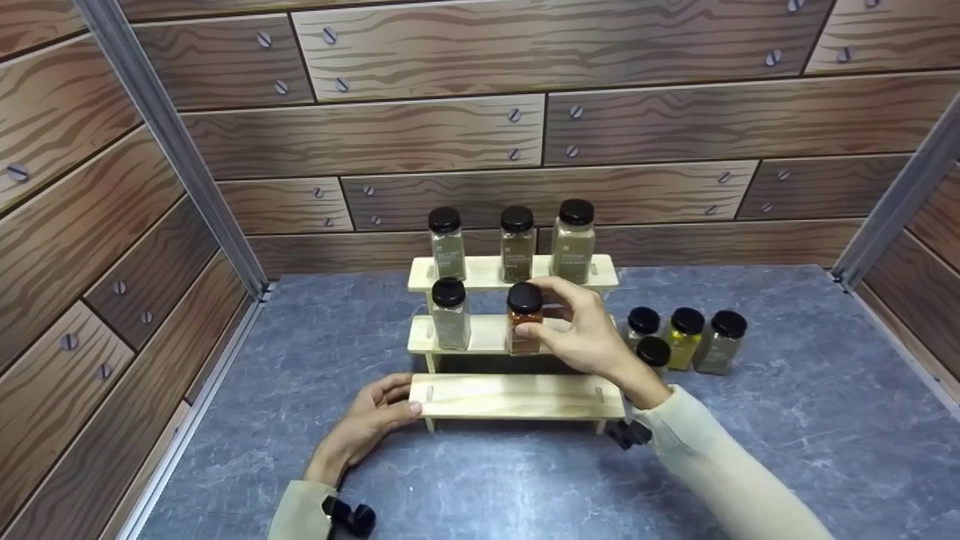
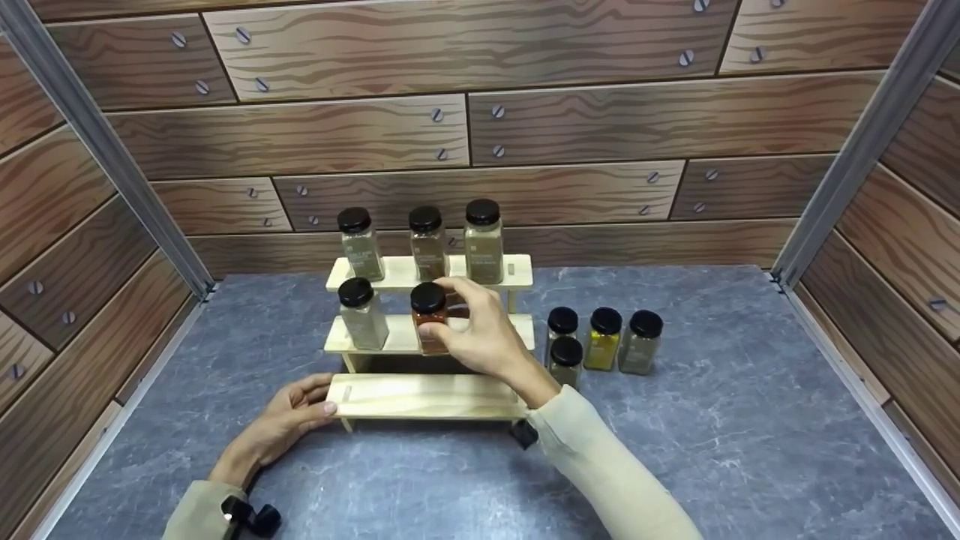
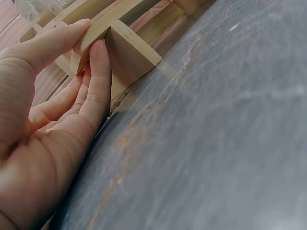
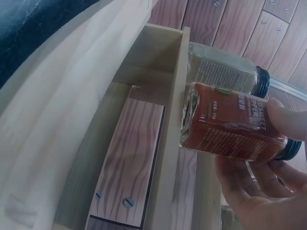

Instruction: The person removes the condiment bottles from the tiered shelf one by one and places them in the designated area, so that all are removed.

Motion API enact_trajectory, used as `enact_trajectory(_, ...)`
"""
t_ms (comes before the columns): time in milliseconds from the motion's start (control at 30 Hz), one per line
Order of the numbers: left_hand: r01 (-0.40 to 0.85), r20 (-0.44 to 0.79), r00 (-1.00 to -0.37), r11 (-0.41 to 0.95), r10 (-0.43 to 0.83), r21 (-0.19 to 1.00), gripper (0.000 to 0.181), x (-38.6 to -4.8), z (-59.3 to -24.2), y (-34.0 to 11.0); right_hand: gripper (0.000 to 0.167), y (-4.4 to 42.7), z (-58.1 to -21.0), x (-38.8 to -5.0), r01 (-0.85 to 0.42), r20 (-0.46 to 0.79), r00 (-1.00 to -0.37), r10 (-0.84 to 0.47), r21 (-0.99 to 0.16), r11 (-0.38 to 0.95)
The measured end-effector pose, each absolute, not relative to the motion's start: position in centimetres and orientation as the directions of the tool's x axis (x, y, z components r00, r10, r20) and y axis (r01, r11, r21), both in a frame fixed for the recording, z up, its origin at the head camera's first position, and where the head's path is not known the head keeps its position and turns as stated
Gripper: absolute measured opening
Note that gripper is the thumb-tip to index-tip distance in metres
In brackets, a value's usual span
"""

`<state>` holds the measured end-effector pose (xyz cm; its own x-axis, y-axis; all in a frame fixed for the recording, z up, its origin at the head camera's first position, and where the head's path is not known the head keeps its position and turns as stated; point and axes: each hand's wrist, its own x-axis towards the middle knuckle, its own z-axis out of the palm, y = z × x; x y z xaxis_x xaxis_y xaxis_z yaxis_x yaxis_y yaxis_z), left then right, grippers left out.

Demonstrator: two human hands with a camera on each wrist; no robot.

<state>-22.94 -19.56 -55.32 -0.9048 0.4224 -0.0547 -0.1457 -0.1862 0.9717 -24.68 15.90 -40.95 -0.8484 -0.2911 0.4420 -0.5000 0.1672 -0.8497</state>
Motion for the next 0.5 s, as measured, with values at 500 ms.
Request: enact_trajectory(500,-0.149,-0.068,-0.910,-0.171,0.409,0.974,0.071,-22.9,-55.3,-19.6,0.057,18.7,-40.2,-23.4,-0.547,0.485,-0.832,-0.270,-0.799,0.252)
